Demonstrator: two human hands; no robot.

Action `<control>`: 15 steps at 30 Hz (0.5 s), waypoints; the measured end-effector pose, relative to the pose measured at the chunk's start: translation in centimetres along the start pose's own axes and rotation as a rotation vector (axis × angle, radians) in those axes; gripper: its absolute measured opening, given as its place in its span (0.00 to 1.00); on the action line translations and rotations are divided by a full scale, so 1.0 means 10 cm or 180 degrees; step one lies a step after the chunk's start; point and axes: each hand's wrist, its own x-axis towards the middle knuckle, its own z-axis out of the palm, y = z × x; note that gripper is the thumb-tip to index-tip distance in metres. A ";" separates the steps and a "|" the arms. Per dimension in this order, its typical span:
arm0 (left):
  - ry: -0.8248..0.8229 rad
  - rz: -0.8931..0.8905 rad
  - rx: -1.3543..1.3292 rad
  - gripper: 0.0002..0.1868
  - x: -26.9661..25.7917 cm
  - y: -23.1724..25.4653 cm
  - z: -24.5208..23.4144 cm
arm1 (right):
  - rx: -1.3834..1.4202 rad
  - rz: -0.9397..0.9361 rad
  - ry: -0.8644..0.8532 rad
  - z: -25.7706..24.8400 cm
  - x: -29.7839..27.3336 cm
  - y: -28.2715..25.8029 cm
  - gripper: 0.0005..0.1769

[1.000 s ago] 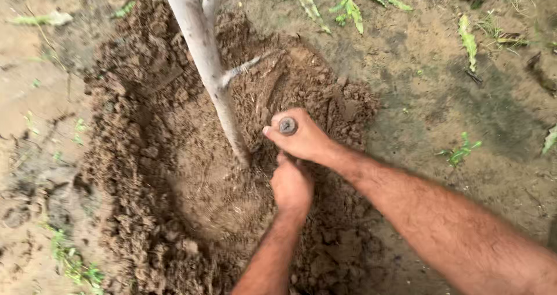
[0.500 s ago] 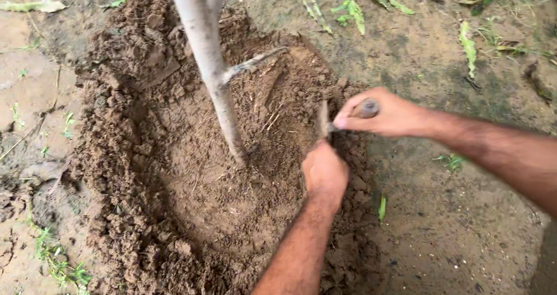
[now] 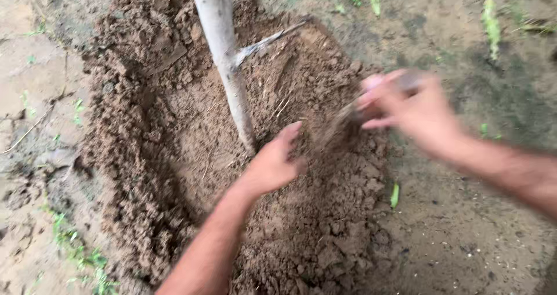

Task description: The person uses a hand trowel to dig and shape soil around the base of a small tree, packing the earth and clearing debris by hand.

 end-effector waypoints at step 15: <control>0.0180 -0.1065 0.1588 0.07 -0.32 -0.47 0.39 | -0.0900 -0.0612 -0.2172 1.53 -0.36 0.29 0.12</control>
